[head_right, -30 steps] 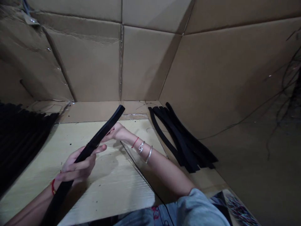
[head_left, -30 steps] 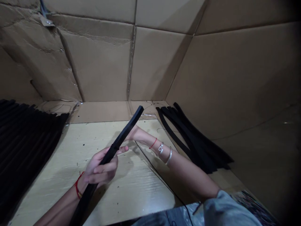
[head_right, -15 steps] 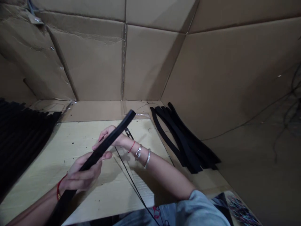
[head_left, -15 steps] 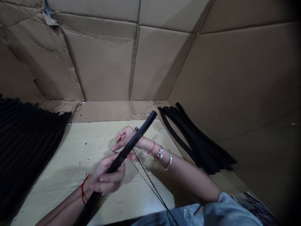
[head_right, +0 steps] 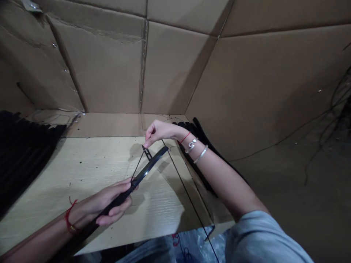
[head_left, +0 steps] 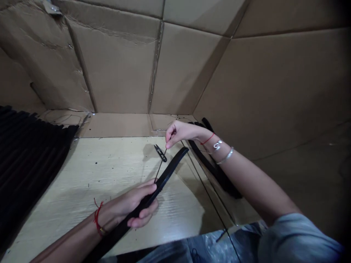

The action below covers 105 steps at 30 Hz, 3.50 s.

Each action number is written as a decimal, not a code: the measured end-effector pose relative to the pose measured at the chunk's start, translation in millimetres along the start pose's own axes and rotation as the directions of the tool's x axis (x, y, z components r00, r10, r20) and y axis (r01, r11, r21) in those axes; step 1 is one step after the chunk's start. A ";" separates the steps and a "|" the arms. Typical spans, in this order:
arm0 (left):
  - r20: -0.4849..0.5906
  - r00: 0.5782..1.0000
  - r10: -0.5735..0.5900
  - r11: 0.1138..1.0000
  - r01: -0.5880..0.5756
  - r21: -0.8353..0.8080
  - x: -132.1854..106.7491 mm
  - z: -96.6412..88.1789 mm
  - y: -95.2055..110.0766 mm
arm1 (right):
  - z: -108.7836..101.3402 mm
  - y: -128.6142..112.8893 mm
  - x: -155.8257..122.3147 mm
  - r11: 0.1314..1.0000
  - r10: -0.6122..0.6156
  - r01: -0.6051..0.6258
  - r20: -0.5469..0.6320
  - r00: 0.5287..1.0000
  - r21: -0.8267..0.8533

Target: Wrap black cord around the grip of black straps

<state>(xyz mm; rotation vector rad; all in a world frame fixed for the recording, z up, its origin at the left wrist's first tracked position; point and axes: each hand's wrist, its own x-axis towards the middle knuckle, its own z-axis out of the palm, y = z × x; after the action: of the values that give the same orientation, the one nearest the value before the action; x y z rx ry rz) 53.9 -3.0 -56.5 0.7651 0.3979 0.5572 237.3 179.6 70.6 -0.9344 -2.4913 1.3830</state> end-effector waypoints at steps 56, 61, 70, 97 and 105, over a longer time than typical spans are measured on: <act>-0.480 0.786 0.390 0.898 -0.211 0.385 0.1 -9.8 27.5 | 164.4 5.9 -24.4 0.696 0.116 0.038 -0.164 0.980 0.717; -0.514 0.724 0.460 0.855 -0.205 0.476 0.8 -15.8 29.5 | 165.1 8.3 -1.7 0.680 0.164 0.086 -0.266 0.950 0.728; -0.552 0.667 0.500 0.838 -0.211 0.504 -0.9 -13.4 30.3 | 167.8 2.3 -3.7 0.686 0.223 0.163 -0.418 0.880 0.709; -0.520 0.711 0.474 0.878 -0.334 0.343 0.6 -4.2 27.9 | 179.7 9.5 -2.5 0.804 0.156 0.350 -0.738 0.656 0.481; -0.524 0.723 0.450 0.892 -0.330 0.310 2.0 -3.7 29.4 | 180.2 4.4 -4.7 0.797 0.194 0.335 -0.738 0.646 0.503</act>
<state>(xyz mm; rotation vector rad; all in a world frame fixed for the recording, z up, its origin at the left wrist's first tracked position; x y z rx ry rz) 43.9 17.6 -37.5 0.8652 0.8877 1.1879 170.1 49.1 -34.2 -0.9568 -1.2973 1.2438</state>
